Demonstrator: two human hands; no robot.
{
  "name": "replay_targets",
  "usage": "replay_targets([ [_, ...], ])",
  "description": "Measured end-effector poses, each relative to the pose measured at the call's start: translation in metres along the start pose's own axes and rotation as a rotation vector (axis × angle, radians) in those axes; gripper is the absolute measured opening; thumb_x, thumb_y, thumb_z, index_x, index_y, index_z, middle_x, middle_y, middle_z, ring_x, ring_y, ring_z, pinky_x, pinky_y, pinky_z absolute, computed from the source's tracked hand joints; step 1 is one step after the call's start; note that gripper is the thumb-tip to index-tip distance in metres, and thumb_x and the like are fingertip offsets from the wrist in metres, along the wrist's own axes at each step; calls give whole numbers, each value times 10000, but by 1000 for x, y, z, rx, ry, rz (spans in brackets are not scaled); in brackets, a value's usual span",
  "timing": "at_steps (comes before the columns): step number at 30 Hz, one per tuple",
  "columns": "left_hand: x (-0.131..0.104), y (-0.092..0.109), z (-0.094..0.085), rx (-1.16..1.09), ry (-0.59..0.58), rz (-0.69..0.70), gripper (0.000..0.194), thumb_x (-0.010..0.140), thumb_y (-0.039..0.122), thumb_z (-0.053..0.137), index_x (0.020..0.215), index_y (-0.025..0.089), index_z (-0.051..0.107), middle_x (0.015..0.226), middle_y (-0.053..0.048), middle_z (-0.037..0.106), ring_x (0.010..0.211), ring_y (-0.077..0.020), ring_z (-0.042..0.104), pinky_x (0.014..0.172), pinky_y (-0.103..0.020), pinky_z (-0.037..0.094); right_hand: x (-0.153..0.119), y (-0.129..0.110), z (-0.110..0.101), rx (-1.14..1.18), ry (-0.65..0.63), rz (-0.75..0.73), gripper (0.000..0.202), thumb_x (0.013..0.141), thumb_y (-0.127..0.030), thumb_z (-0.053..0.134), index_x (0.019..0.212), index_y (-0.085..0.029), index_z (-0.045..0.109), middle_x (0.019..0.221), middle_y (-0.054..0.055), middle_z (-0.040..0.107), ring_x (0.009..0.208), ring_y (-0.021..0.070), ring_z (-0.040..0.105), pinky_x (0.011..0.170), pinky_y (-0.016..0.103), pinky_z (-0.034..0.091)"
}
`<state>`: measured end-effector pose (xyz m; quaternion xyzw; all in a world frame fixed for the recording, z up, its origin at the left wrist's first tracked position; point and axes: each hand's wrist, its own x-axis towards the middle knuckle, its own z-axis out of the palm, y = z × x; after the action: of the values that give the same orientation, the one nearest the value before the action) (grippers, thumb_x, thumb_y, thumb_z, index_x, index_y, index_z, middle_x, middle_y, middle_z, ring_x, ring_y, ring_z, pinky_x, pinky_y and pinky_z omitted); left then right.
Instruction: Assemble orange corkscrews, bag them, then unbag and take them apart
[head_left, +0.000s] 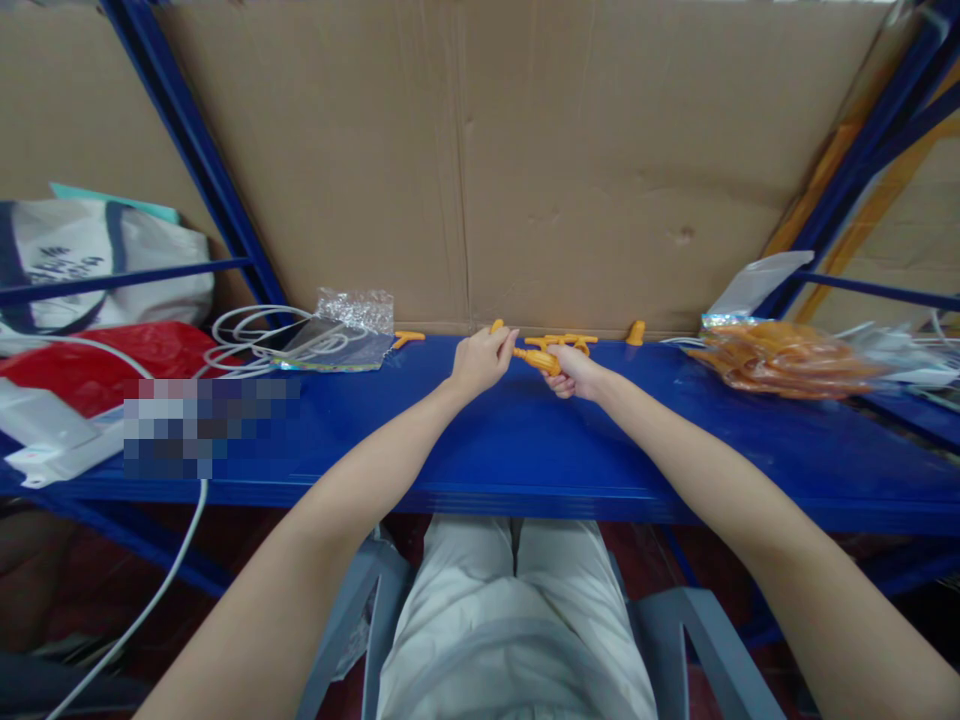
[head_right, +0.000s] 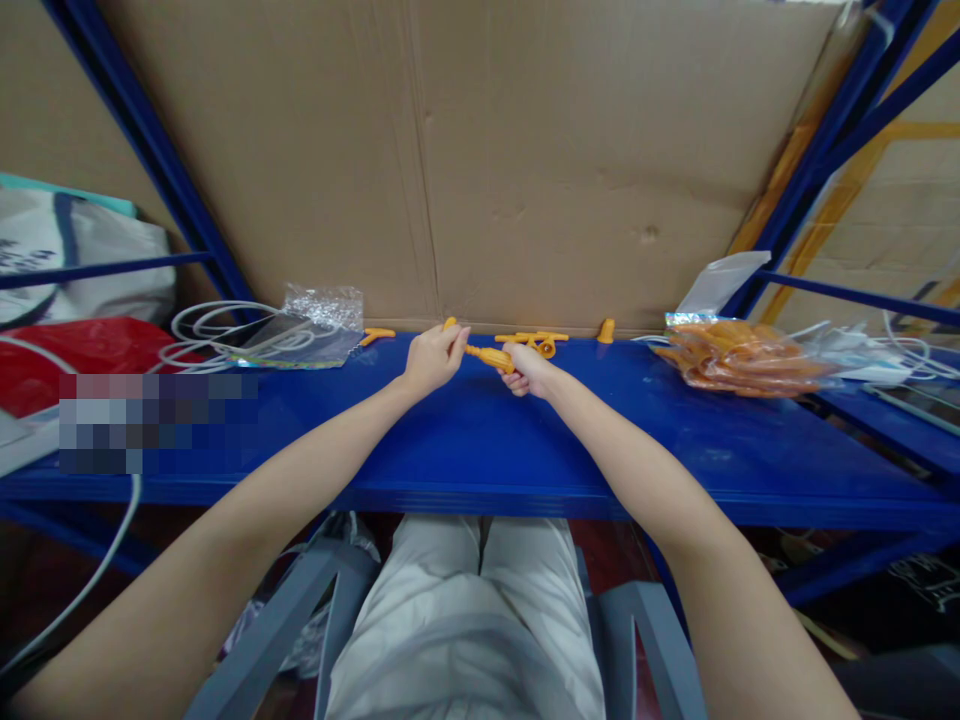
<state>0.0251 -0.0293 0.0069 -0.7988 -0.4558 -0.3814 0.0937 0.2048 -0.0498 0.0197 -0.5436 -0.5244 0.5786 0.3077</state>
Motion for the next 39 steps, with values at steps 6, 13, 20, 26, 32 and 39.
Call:
replay_targets([
  [6, 1, 1, 0, 20, -45, -22, 394, 1025, 393, 374, 935, 172, 687, 918, -131, 700, 877, -232, 663, 755, -297, 452, 0, 1, 2, 49, -30, 29, 426, 1008, -373, 206, 644, -237, 378, 390, -77, 242, 326, 71, 104, 306, 164, 118],
  [13, 3, -7, 7, 101, -28, 22, 413, 1032, 377, 353, 906, 175, 690, 882, -115, 717, 835, -210, 671, 721, -275, 460, 3, 4, 3, 86, -66, 65, 447, 1023, -393, 158, 665, -237, 375, 382, -83, 244, 309, 71, 106, 298, 158, 114],
  [20, 4, -10, 11, 113, -24, 48, 445, 1042, 393, 326, 893, 172, 683, 892, -119, 719, 826, -213, 684, 722, -287, 474, 7, 6, 0, 86, -97, 92, 470, 1033, -356, 95, 677, -227, 373, 375, -79, 240, 315, 67, 107, 299, 142, 128],
  [26, 6, -13, 9, 145, -119, -5, 426, 1050, 388, 303, 992, 182, 671, 1006, -121, 712, 956, -237, 685, 806, -309, 491, 12, 9, 1, 187, -125, 31, 459, 1042, -466, 232, 719, -214, 440, 419, -69, 335, 329, 63, 165, 310, 165, 141],
  [32, 8, -26, 11, 57, -312, -83, 448, 1054, 393, 234, 1278, 195, 567, 1231, -131, 668, 1123, -257, 653, 938, -364, 494, 9, 7, 4, 383, -46, -174, 312, 1032, -318, 382, 817, -191, 569, 540, -22, 561, 428, 85, 414, 447, 184, 377],
  [39, 11, -40, 22, -113, -436, -12, 584, 1033, 434, 227, 1582, 236, 219, 1568, -97, 443, 1436, -234, 427, 1153, -395, 353, 15, 10, 1, 413, 131, -337, 90, 958, -250, 557, 949, -190, 622, 731, 8, 689, 540, 85, 582, 583, 209, 501],
])
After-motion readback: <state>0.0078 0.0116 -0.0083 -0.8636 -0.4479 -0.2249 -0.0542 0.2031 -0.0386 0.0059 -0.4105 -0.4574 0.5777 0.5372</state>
